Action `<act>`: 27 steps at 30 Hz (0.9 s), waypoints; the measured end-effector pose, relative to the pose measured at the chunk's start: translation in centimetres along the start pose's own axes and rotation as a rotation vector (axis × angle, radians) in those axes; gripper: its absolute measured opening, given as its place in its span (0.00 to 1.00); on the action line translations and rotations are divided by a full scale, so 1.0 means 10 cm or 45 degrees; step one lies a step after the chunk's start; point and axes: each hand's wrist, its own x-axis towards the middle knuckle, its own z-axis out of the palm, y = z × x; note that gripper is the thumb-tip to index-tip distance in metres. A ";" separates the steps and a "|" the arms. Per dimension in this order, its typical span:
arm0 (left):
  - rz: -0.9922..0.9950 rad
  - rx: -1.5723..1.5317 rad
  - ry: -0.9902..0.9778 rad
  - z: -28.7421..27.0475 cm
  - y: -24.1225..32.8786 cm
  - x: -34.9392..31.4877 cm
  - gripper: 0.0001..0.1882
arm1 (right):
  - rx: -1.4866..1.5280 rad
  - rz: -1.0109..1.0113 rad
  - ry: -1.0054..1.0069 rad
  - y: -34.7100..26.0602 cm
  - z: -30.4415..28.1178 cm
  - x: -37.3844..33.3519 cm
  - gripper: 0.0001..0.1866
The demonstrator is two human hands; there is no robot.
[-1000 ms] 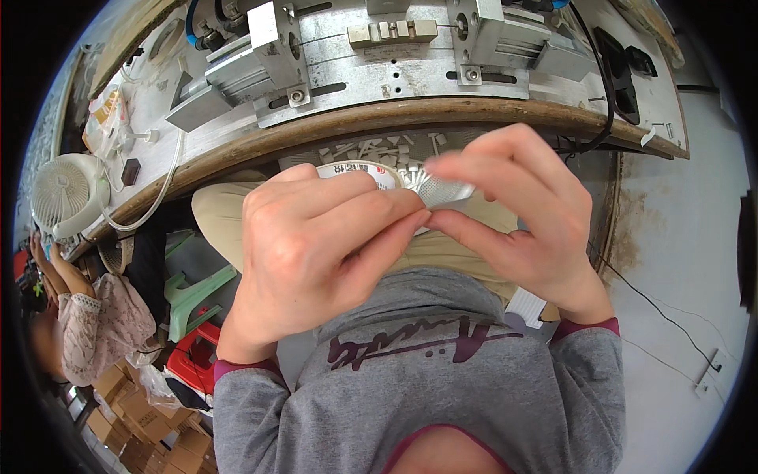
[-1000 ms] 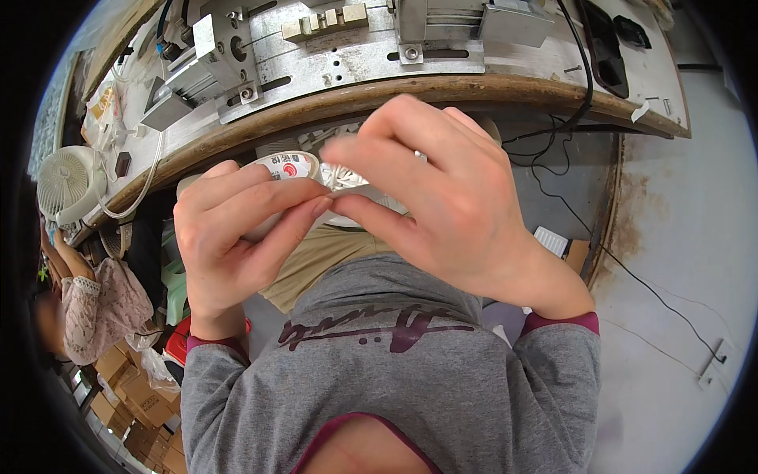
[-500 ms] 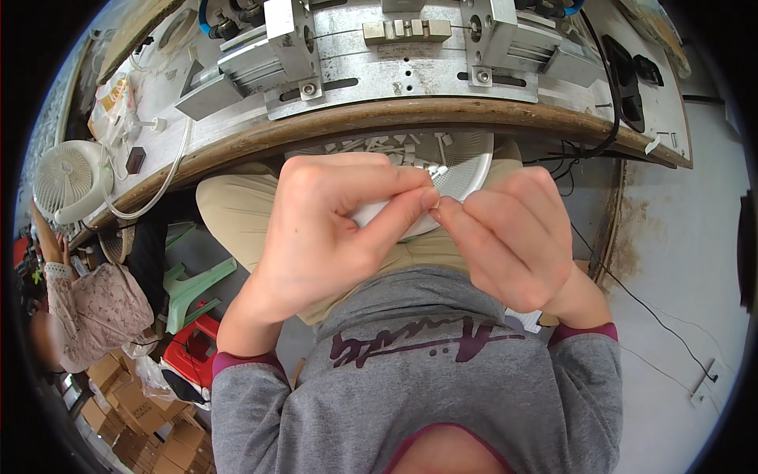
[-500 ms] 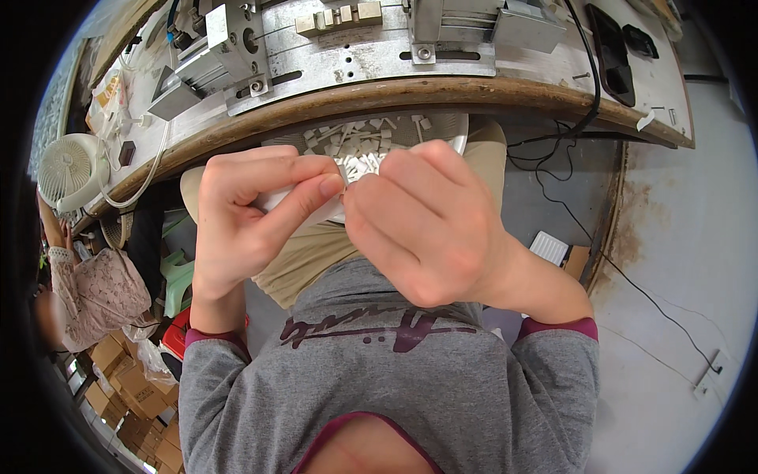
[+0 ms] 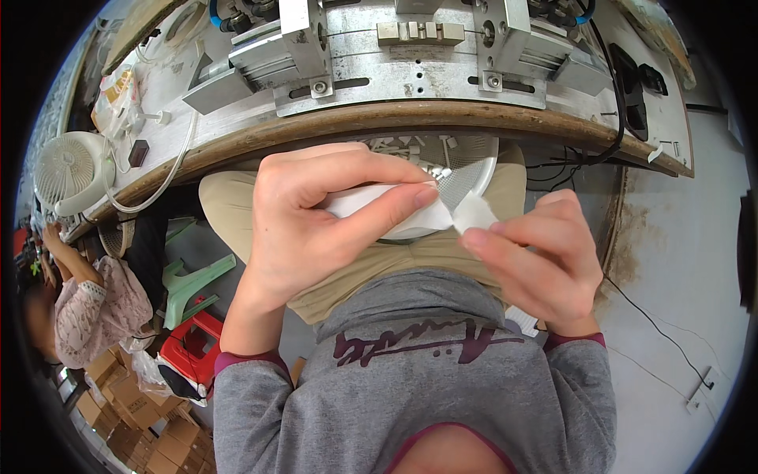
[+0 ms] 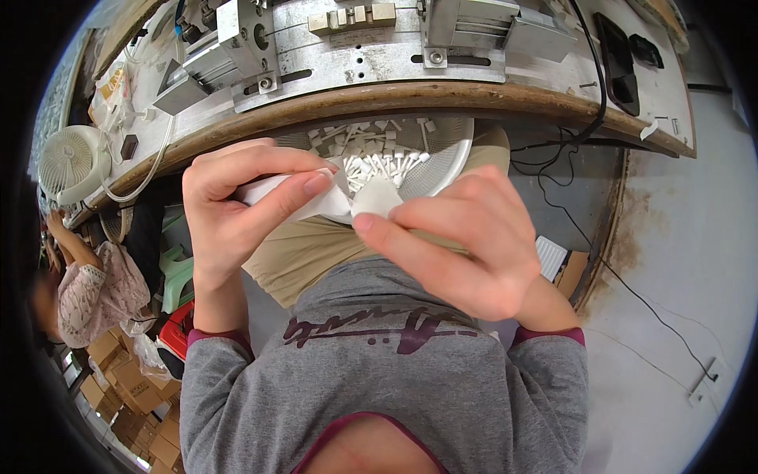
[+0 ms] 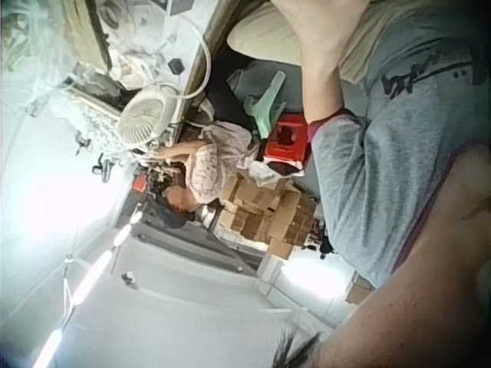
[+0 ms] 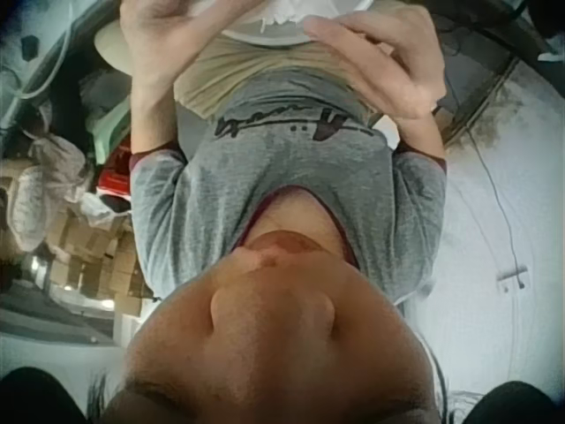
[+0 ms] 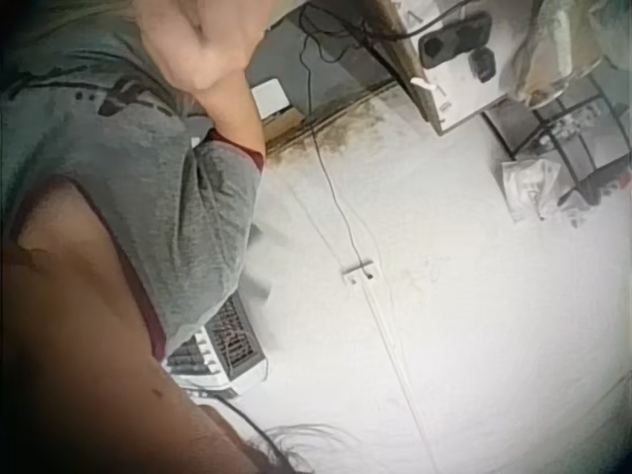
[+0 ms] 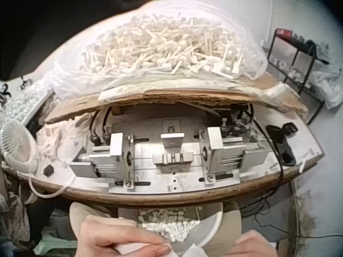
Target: The recorder applies tape to small black electronic components and then inserts them into a specialized machine for assembly.
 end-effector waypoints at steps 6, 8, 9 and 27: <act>0.036 0.101 0.043 0.01 0.01 -0.01 0.07 | -0.181 -0.097 -0.002 -0.05 0.01 0.00 0.24; 0.054 0.123 0.058 0.01 -0.01 0.00 0.07 | -0.207 -0.103 -0.022 -0.06 0.01 0.00 0.24; 0.070 0.142 0.065 0.01 -0.01 -0.01 0.07 | -0.218 -0.106 -0.032 -0.06 0.01 0.00 0.24; 0.065 0.376 0.196 -0.05 -0.05 0.00 0.09 | -0.078 0.026 0.007 -0.10 -0.04 -0.09 0.21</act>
